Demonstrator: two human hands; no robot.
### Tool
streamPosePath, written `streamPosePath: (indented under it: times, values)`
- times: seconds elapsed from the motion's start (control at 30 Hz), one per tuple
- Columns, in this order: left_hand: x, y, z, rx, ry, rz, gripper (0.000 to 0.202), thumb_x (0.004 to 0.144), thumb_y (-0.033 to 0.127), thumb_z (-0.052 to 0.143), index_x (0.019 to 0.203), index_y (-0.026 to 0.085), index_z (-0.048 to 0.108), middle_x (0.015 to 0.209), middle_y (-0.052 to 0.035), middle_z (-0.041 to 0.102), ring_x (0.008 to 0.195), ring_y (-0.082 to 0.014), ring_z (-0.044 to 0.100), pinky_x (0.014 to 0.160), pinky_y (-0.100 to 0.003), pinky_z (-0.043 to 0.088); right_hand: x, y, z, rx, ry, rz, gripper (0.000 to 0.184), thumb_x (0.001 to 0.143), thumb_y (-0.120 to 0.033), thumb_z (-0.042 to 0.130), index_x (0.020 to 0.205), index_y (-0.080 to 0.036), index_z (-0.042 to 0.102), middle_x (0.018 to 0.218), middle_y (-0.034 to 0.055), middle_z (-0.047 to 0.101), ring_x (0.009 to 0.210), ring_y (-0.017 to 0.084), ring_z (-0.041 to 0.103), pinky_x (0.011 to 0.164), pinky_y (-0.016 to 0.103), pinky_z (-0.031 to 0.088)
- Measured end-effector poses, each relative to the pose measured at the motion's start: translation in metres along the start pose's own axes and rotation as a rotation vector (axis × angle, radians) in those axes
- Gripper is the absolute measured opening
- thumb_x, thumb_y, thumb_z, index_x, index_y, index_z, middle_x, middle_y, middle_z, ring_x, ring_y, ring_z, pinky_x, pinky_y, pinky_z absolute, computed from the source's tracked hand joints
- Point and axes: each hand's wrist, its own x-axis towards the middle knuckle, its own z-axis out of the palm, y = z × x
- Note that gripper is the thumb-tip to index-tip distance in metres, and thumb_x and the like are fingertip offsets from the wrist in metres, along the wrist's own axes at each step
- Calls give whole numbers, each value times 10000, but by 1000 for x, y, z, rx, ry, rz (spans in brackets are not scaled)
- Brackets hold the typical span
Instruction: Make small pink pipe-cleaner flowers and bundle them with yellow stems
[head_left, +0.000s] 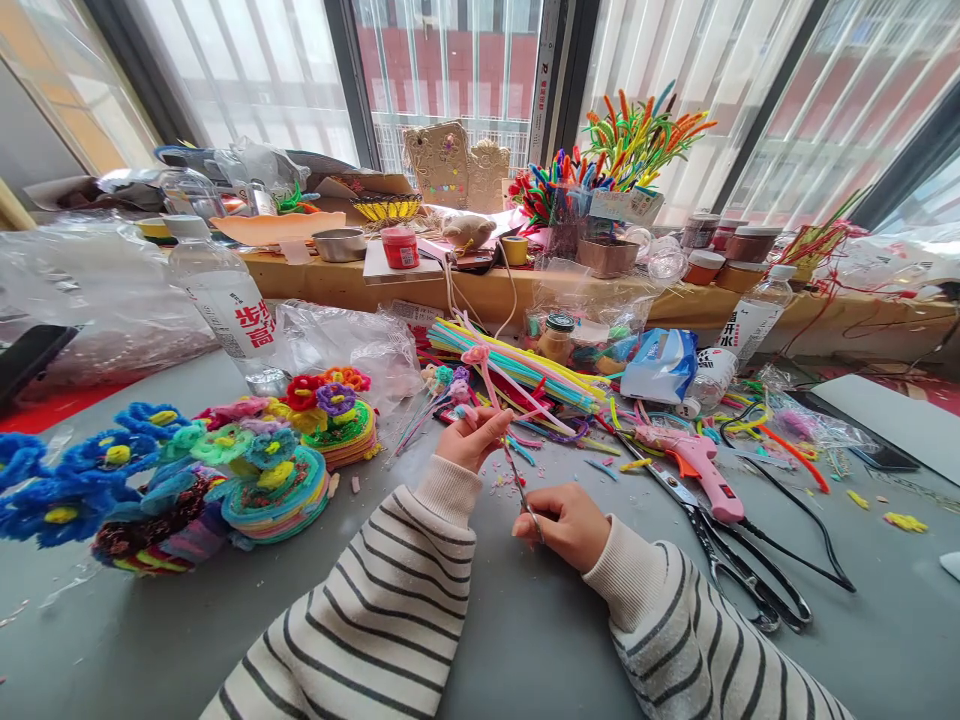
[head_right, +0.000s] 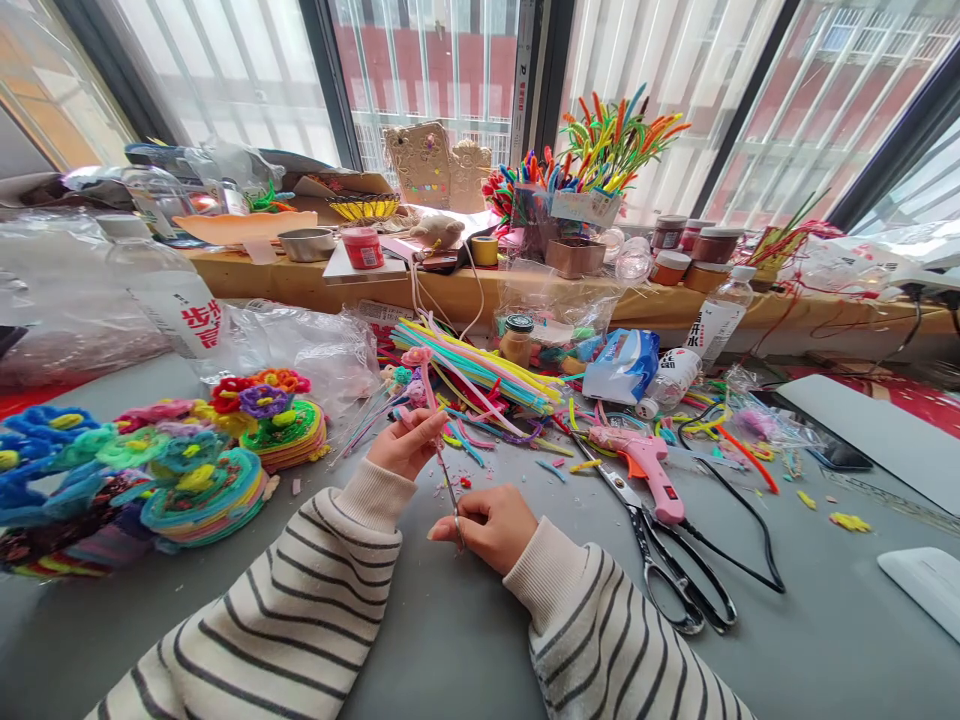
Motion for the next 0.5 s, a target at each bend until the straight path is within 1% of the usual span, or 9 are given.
streamPosePath:
  times: [0.1, 0.23, 0.37, 0.5]
  values:
    - [1, 0, -1, 2, 29, 11, 232, 405, 237, 723, 514, 117, 557, 396, 71, 442, 377, -15, 397, 378, -148, 307, 0, -1, 0, 20, 18, 7, 491, 668, -536, 469, 371, -157, 372, 380, -13, 443, 400, 77, 391, 396, 192, 271]
    - [1, -1, -1, -7, 49, 27, 233, 407, 235, 720, 505, 119, 544, 408, 67, 451, 382, -20, 407, 387, -152, 323, 1, -2, -1, 10, 36, 7, 463, 697, -437, 484, 352, -163, 341, 362, -21, 438, 407, 81, 440, 392, 180, 284]
    - [1, -1, -1, -17, 63, 27, 243, 399, 242, 722, 516, 119, 548, 417, 62, 467, 389, -21, 419, 398, -152, 337, 1, -2, -1, 14, 41, 20, 455, 689, -447, 492, 357, -162, 366, 374, -18, 456, 409, 81, 439, 407, 184, 301]
    - [2, -2, -2, -15, 73, 12, 272, 382, 263, 727, 542, 113, 565, 429, 46, 502, 408, -32, 444, 416, -158, 354, 1, -2, -1, 34, 26, 42, 470, 663, -512, 495, 370, -152, 417, 386, -16, 468, 394, 68, 378, 416, 189, 301]
